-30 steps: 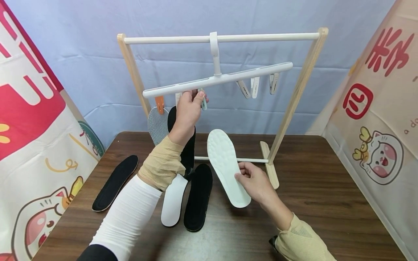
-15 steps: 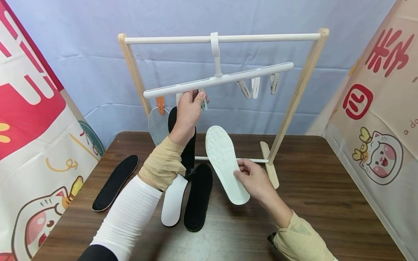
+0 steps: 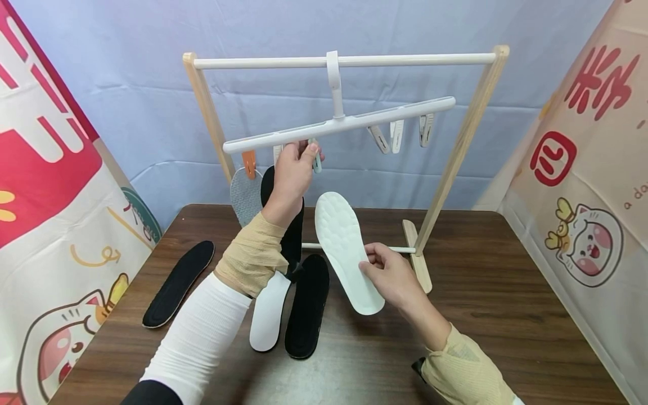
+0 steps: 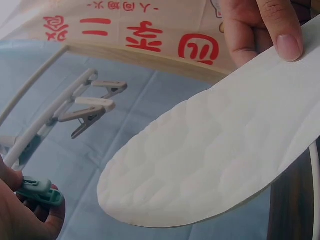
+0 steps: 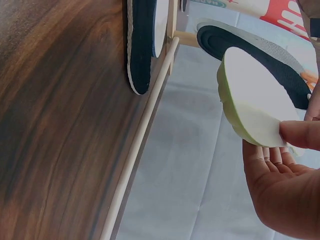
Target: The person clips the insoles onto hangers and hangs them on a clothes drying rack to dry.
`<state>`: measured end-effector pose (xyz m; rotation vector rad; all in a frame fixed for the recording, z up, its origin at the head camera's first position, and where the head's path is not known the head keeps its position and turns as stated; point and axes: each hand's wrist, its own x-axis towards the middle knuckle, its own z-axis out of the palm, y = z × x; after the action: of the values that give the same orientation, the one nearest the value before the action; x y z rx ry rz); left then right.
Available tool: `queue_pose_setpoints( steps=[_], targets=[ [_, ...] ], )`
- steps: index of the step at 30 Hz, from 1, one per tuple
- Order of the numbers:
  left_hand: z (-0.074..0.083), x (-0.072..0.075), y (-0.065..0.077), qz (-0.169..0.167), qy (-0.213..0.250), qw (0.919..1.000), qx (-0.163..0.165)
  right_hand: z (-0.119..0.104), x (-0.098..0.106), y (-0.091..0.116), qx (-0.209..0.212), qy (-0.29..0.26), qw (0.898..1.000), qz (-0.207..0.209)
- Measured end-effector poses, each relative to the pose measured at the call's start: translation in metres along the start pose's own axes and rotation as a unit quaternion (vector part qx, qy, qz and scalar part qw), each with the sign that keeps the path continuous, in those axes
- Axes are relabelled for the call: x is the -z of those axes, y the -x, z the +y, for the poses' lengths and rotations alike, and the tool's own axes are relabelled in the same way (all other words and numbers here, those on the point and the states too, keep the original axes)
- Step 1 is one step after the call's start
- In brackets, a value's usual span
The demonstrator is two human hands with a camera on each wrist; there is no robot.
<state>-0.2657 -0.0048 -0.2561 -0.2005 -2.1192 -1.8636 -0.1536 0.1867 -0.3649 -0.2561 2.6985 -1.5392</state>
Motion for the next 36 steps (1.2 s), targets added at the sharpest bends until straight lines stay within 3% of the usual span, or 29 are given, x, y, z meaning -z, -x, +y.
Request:
queue_pose_setpoints(
  steps=[36],
  targets=[
    [0.001,-0.003,-0.002,0.006,0.008,0.9999,0.009,-0.015,-0.003,-0.006,0.005,-0.018,1.0,0.004]
  ],
)
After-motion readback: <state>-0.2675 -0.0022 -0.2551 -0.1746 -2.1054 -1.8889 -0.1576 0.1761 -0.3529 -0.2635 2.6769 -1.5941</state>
